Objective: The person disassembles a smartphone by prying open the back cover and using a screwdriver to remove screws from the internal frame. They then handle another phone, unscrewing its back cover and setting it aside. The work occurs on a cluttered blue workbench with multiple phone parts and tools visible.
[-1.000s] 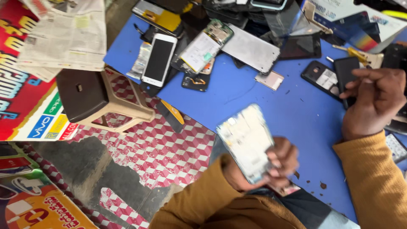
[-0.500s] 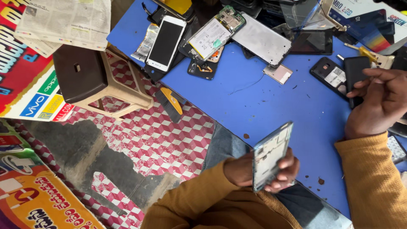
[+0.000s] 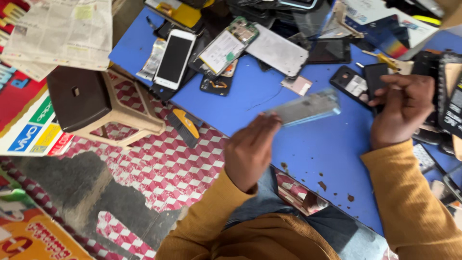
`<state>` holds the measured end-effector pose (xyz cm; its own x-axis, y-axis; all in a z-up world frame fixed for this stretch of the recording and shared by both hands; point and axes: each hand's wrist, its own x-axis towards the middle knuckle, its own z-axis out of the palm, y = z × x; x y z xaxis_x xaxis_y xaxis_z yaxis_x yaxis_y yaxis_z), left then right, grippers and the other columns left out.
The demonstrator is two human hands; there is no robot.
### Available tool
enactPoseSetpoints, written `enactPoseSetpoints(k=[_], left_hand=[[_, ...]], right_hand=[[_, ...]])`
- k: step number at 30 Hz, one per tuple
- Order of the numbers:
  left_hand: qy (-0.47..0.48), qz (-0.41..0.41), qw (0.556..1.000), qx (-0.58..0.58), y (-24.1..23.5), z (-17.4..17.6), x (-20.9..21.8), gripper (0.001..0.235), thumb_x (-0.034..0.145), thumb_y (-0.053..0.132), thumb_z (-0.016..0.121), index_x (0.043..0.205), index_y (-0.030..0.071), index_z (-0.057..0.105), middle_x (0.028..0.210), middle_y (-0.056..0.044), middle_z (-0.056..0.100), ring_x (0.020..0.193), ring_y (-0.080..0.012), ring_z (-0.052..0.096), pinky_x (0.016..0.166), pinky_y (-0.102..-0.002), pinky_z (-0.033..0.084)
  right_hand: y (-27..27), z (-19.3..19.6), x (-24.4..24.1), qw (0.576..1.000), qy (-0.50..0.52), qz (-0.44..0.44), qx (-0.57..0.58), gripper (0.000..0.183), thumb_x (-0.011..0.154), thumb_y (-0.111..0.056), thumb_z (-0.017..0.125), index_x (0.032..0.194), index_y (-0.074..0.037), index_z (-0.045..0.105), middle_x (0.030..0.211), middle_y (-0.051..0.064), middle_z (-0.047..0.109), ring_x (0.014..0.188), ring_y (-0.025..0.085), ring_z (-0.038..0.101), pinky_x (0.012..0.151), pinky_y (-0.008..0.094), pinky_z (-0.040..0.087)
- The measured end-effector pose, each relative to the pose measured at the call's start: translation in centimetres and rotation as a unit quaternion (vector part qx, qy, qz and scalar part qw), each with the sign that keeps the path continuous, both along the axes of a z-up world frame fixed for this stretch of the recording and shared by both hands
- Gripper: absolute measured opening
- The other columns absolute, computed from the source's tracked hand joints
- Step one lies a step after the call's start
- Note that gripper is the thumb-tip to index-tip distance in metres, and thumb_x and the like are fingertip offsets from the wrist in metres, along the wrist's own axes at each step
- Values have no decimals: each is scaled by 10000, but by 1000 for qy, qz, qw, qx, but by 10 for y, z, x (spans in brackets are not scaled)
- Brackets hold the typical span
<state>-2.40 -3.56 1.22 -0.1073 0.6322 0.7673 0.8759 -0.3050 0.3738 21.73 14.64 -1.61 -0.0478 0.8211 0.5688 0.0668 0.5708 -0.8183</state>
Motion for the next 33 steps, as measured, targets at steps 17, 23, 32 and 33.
enactPoseSetpoints(k=[17,23,32,33], left_hand=[[329,106,938,-21,86,11,-71,260,945,120,639,1179,58,735,1309,-108,710,1136,-353,707,922,-428,592],[392,117,912,-1,119,6,-73,244,937,110,644,1156,67,742,1314,-88,702,1125,-333,710,910,-402,585],[381,98,913,-110,149,11,-90,204,906,79,660,1095,60,736,1224,-131,729,1122,-305,704,910,-417,541],[376,97,915,-113,149,13,-91,229,903,62,657,1118,57,737,1245,-140,726,1140,-308,695,940,-420,526]], right_hand=[[-6,20,-8,999,-17,-31,23,217,1072,156,473,1073,79,676,1167,99,505,840,107,602,645,205,523],[-22,37,-9,984,-83,-63,148,252,859,219,467,929,53,644,1109,129,492,856,207,580,642,271,512],[-37,44,-12,953,-189,-38,233,184,874,240,524,895,72,597,1084,153,473,853,219,588,701,288,546],[-34,42,-10,954,-196,-51,220,195,888,240,525,894,62,605,1072,147,476,850,207,590,700,285,548]])
